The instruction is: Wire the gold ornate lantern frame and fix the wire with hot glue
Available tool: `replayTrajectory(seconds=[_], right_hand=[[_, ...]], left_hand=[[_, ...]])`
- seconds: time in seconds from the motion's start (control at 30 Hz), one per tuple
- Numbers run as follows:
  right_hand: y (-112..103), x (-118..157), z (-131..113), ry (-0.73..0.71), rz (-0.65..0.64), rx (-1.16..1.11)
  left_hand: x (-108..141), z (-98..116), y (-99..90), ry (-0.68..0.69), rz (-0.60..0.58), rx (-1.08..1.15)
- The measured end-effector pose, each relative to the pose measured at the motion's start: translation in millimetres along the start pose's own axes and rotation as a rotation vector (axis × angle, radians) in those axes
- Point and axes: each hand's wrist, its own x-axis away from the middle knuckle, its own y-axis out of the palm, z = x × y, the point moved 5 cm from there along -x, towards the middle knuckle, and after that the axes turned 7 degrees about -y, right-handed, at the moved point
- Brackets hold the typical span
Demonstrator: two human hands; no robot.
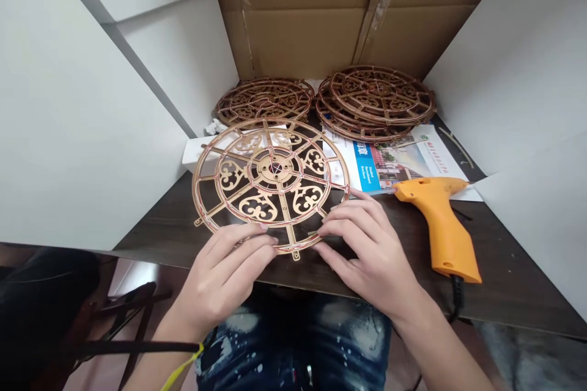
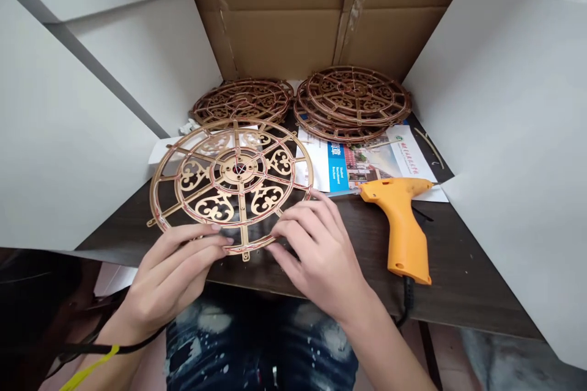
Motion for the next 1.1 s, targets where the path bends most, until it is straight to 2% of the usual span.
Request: replayTrajectory(seconds=[0.17, 0.4, 0.53, 0.63, 0.87, 1.1], right_hand=[[4, -2, -5, -0.043, -0.005, 0.013], [3, -1, -4, -0.058, 0.02, -0.031], [7, -2, -7, -0.07, -0.039, -0.012], [8, -1, -5, -0.039, -0.065, -0.008], [-4, 6, 7, 0.139, 0.041, 0.111], [6, 6, 5, 0.111, -0.094, 0.117]], left_hand=[[2, -1, 1.8, -0.023, -0.019, 0.007], [2, 0, -0.3, 0.012, -0.048, 0.006], [5, -5, 0.3, 0.004, -0.046, 0.009], [8, -7, 0.9, 0.025, -0.061, -0.008], [16, -12, -2.3, -0.007, 0.01, -0.075], [10, -10, -0.9, -0.056, -0.007, -0.118]])
